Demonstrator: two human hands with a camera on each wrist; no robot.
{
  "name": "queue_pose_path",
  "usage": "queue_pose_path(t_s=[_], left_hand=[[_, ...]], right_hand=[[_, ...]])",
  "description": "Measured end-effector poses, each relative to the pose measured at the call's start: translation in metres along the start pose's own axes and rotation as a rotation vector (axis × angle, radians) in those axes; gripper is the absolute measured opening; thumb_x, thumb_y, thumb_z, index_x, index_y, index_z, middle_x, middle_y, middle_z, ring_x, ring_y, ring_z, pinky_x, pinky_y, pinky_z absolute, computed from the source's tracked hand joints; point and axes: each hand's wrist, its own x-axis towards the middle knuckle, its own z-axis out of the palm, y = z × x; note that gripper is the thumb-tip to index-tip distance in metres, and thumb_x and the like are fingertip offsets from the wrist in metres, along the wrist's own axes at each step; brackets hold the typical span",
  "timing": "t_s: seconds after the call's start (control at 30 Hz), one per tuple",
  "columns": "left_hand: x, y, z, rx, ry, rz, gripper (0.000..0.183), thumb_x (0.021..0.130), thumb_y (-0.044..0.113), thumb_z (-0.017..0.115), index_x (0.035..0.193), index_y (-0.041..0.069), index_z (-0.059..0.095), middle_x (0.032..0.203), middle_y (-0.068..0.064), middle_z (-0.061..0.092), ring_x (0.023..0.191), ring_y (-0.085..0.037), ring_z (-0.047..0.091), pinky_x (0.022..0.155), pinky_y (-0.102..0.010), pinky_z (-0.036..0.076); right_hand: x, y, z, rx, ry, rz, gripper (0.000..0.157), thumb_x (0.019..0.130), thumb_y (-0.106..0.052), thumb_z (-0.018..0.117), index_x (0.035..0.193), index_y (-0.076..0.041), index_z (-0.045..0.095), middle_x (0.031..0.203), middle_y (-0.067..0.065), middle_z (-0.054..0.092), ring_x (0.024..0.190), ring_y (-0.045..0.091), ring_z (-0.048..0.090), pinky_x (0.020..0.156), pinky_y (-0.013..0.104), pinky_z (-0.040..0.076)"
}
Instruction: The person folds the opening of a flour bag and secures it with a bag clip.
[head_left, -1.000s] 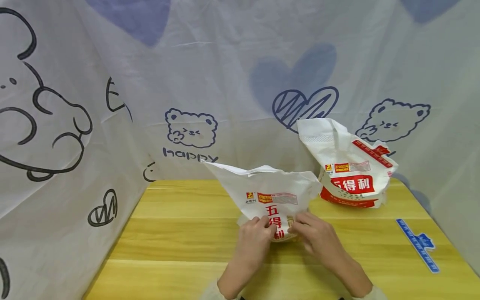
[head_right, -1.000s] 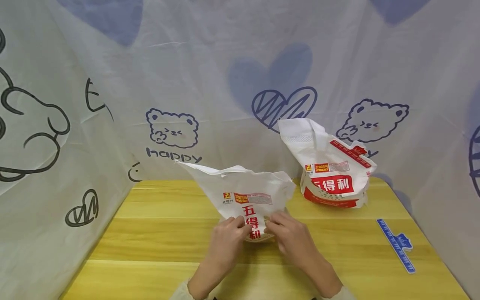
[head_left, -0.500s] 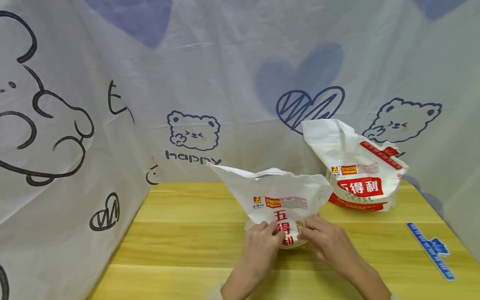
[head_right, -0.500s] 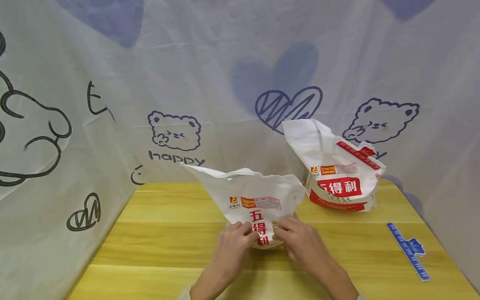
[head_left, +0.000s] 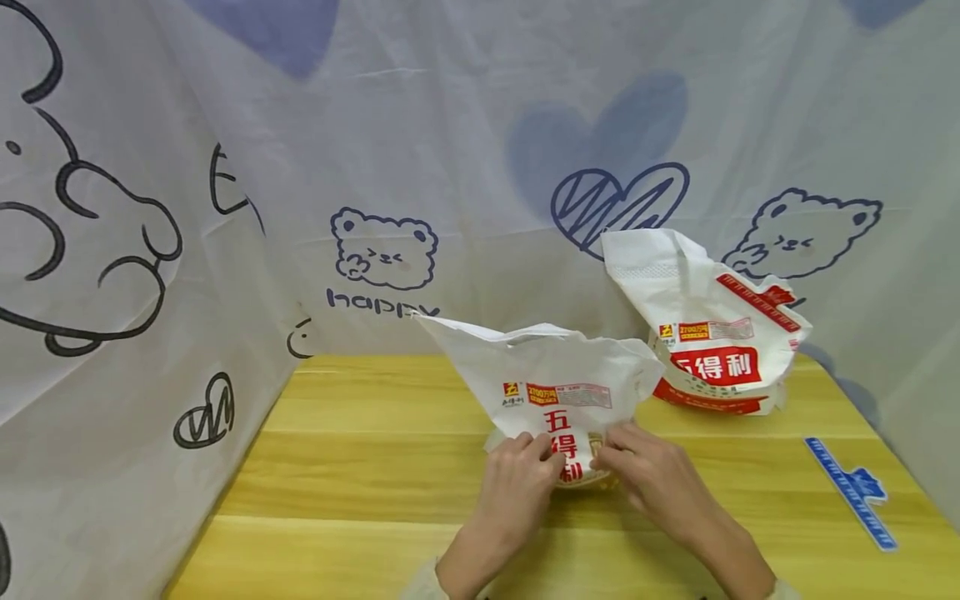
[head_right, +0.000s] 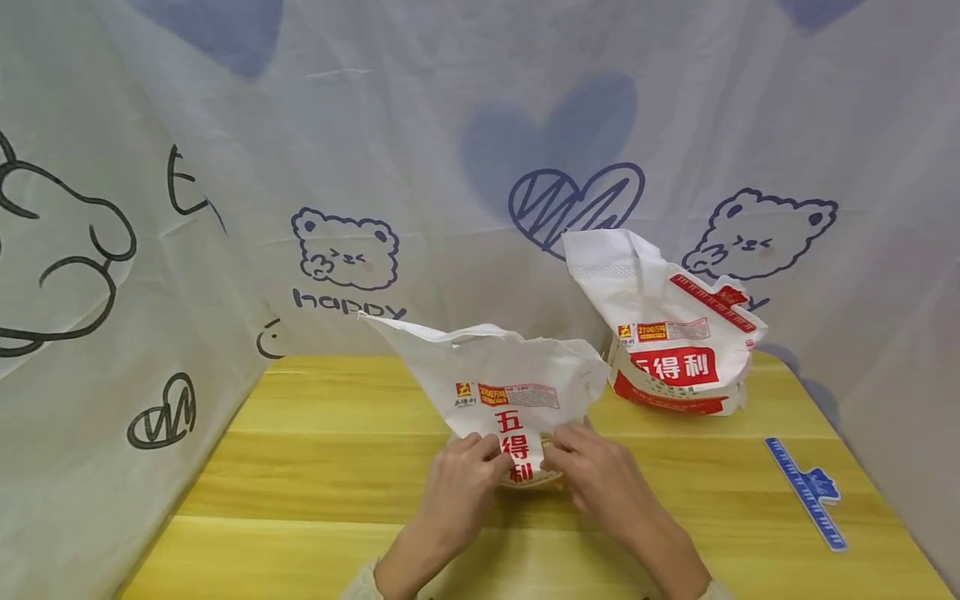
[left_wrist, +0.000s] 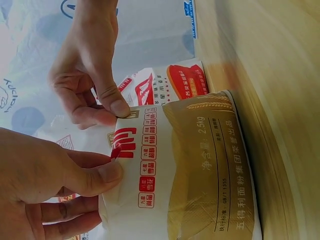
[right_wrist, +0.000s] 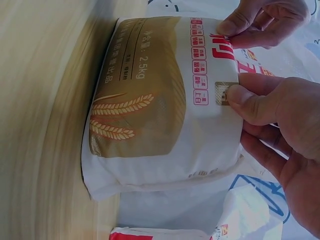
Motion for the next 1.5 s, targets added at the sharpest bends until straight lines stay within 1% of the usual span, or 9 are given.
queue_pose_path(t_s=[0.2, 0.4, 0.53, 0.67, 0.93, 1.1, 1.27, 1.37, 1.5], left_hand=[[0.001, -0.003, -0.002, 0.005, 0.005, -0.001, 0.019, 0.071, 0.002, 0.082, 0.080, 0.018, 0.078, 0.081, 0.005, 0.065, 0.067, -0.012, 0.058, 0.051, -0.022, 0.044], [-0.003, -0.007, -0.005, 0.016, -0.006, 0.006, 0.022, 0.066, 0.001, 0.083, 0.080, 0.018, 0.076, 0.085, 0.005, 0.067, 0.070, -0.012, 0.059, 0.054, -0.021, 0.046], [-0.005, -0.011, -0.009, -0.058, 0.004, -0.013, 0.025, 0.064, -0.002, 0.082, 0.077, 0.018, 0.075, 0.081, 0.006, 0.064, 0.070, -0.013, 0.058, 0.055, -0.023, 0.046], [-0.004, -0.014, -0.013, -0.137, 0.006, -0.037, 0.024, 0.067, -0.002, 0.084, 0.077, 0.019, 0.077, 0.077, 0.008, 0.062, 0.068, -0.011, 0.058, 0.055, -0.023, 0.046], [0.002, -0.018, -0.015, -0.277, -0.012, -0.020, 0.020, 0.077, 0.001, 0.084, 0.088, 0.017, 0.078, 0.088, 0.007, 0.067, 0.078, -0.012, 0.061, 0.068, -0.023, 0.051], [0.005, -0.022, -0.015, -0.377, 0.012, -0.020, 0.026, 0.079, 0.000, 0.083, 0.101, 0.013, 0.079, 0.098, 0.003, 0.072, 0.088, -0.014, 0.064, 0.080, -0.026, 0.054], [0.009, -0.029, -0.017, -0.426, 0.063, -0.017, 0.035, 0.081, 0.000, 0.084, 0.113, 0.010, 0.077, 0.107, -0.001, 0.072, 0.098, -0.018, 0.065, 0.091, -0.029, 0.054], [0.018, -0.035, -0.023, -0.435, 0.121, -0.011, 0.037, 0.082, 0.001, 0.084, 0.117, 0.009, 0.076, 0.113, -0.003, 0.070, 0.105, -0.020, 0.064, 0.097, -0.031, 0.052], [0.038, -0.045, -0.038, -0.418, 0.192, -0.013, 0.038, 0.085, 0.003, 0.082, 0.121, 0.010, 0.074, 0.119, -0.005, 0.068, 0.113, -0.021, 0.061, 0.100, -0.032, 0.051]], right_hand=[[0.003, -0.001, 0.000, 0.024, -0.017, 0.028, 0.019, 0.076, -0.005, 0.082, 0.085, -0.019, 0.072, 0.090, -0.009, 0.059, 0.080, 0.010, 0.054, 0.063, 0.025, 0.053], [0.008, -0.006, -0.001, 0.043, -0.061, 0.060, 0.025, 0.074, 0.000, 0.085, 0.086, -0.017, 0.073, 0.091, -0.010, 0.058, 0.084, 0.009, 0.053, 0.069, 0.026, 0.056], [0.009, -0.009, -0.002, 0.049, -0.080, 0.082, 0.033, 0.070, 0.007, 0.088, 0.087, -0.017, 0.074, 0.092, -0.010, 0.058, 0.085, 0.009, 0.053, 0.072, 0.026, 0.058], [0.010, -0.011, -0.006, 0.066, -0.067, 0.092, 0.036, 0.069, 0.010, 0.087, 0.088, -0.017, 0.075, 0.095, -0.010, 0.060, 0.086, 0.008, 0.056, 0.076, 0.026, 0.059], [0.012, -0.007, -0.022, 0.079, -0.011, 0.125, 0.035, 0.072, 0.007, 0.087, 0.099, -0.013, 0.076, 0.101, -0.007, 0.066, 0.088, 0.010, 0.063, 0.081, 0.020, 0.055], [0.016, -0.002, -0.036, 0.090, 0.004, 0.195, 0.040, 0.074, 0.004, 0.088, 0.109, -0.012, 0.074, 0.108, -0.006, 0.070, 0.096, 0.013, 0.067, 0.091, 0.010, 0.049], [0.021, 0.004, -0.052, 0.108, 0.060, 0.245, 0.037, 0.077, 0.004, 0.085, 0.110, -0.010, 0.074, 0.108, -0.005, 0.072, 0.100, 0.015, 0.069, 0.096, 0.007, 0.044], [0.026, 0.007, -0.060, 0.120, 0.107, 0.254, 0.037, 0.078, 0.005, 0.084, 0.111, -0.009, 0.074, 0.109, -0.001, 0.073, 0.104, 0.021, 0.069, 0.100, 0.008, 0.041], [0.033, 0.011, -0.068, 0.151, 0.157, 0.273, 0.042, 0.078, 0.008, 0.082, 0.115, -0.008, 0.073, 0.113, 0.002, 0.073, 0.108, 0.023, 0.068, 0.103, 0.011, 0.041]])
